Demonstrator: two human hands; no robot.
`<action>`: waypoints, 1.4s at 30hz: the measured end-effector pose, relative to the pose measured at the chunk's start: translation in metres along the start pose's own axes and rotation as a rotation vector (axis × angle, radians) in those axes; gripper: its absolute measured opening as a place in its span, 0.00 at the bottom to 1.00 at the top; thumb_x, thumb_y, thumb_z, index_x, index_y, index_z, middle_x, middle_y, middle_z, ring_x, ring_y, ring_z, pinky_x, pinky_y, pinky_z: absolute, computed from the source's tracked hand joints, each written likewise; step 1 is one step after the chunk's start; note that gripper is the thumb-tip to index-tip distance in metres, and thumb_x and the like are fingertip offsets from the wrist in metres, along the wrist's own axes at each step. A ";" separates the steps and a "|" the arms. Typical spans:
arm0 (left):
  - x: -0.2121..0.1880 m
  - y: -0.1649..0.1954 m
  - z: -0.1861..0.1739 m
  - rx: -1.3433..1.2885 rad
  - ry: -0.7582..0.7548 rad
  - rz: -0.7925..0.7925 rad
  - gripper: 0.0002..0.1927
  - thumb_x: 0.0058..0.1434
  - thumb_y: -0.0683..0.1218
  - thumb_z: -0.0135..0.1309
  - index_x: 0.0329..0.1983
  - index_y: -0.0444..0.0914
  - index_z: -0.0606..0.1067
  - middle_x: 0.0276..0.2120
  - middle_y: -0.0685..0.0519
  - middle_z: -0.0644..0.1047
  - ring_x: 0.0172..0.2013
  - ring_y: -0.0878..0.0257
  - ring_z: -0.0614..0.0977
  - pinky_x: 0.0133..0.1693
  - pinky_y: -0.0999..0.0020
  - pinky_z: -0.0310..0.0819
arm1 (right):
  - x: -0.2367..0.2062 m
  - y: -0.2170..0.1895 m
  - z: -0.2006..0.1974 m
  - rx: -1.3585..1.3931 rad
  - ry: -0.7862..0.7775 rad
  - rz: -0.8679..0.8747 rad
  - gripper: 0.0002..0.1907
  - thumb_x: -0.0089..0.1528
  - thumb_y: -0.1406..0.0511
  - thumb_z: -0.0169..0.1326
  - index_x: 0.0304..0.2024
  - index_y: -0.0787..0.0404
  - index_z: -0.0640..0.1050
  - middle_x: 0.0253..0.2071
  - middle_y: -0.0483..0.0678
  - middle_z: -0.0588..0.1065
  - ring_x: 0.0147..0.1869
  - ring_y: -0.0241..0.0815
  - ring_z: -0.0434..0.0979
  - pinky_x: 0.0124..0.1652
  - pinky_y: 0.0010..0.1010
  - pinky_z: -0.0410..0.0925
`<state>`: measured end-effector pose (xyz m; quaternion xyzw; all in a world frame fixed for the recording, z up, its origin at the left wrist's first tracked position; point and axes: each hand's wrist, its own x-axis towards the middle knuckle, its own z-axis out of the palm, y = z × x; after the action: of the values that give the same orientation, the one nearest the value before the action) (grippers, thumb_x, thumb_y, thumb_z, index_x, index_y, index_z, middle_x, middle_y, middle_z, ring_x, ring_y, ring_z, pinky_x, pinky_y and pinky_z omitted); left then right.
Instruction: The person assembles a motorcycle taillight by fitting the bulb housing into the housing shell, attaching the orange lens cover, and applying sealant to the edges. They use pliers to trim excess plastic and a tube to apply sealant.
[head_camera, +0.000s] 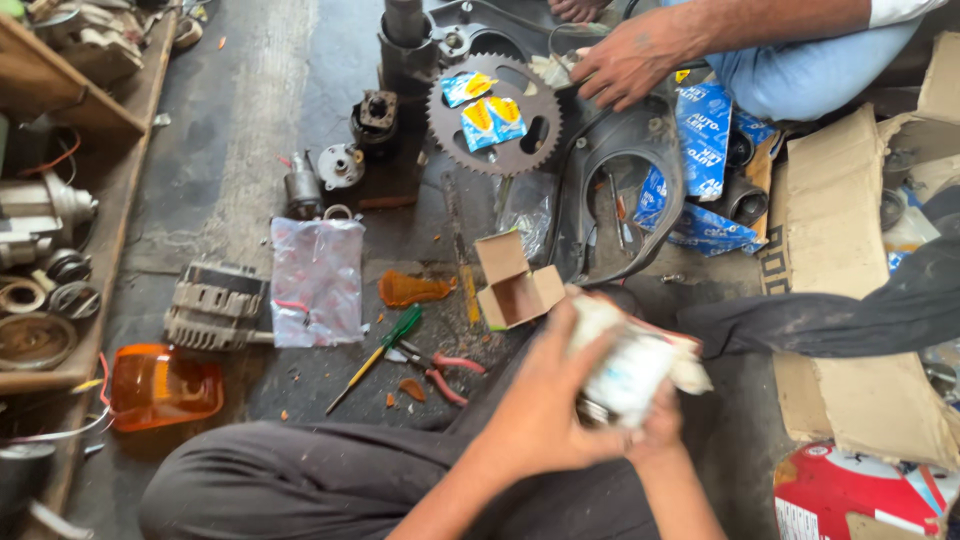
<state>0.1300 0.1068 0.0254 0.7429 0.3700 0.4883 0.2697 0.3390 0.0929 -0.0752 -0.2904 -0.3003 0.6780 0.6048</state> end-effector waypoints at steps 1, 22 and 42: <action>0.012 -0.004 0.013 -0.242 -0.053 -0.109 0.44 0.46 0.53 0.66 0.66 0.35 0.68 0.67 0.26 0.61 0.63 0.37 0.69 0.59 0.53 0.67 | 0.006 -0.017 -0.016 0.002 0.083 -0.015 0.53 0.60 0.44 0.60 0.76 0.67 0.55 0.75 0.60 0.60 0.77 0.58 0.60 0.70 0.50 0.58; 0.190 -0.085 0.338 -1.455 0.667 -1.274 0.13 0.67 0.39 0.43 0.50 0.26 0.71 0.47 0.40 0.79 0.44 0.47 0.85 0.43 0.58 0.83 | -0.009 -0.133 -0.212 0.576 0.120 -0.010 0.44 0.66 0.42 0.54 0.77 0.57 0.61 0.72 0.65 0.63 0.69 0.77 0.63 0.55 0.78 0.61; -0.111 0.053 0.024 -0.307 0.123 -0.845 0.17 0.55 0.43 0.53 0.46 0.31 0.79 0.31 0.52 0.81 0.36 0.65 0.80 0.42 0.67 0.77 | -0.129 -0.195 -0.061 0.095 -0.426 -0.068 0.34 0.61 0.59 0.59 0.68 0.61 0.67 0.59 0.54 0.72 0.56 0.51 0.72 0.49 0.51 0.67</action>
<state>0.1398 -0.0154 -0.0020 0.4480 0.5794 0.4276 0.5298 0.5241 -0.0151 0.0364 -0.1015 -0.3987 0.7166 0.5633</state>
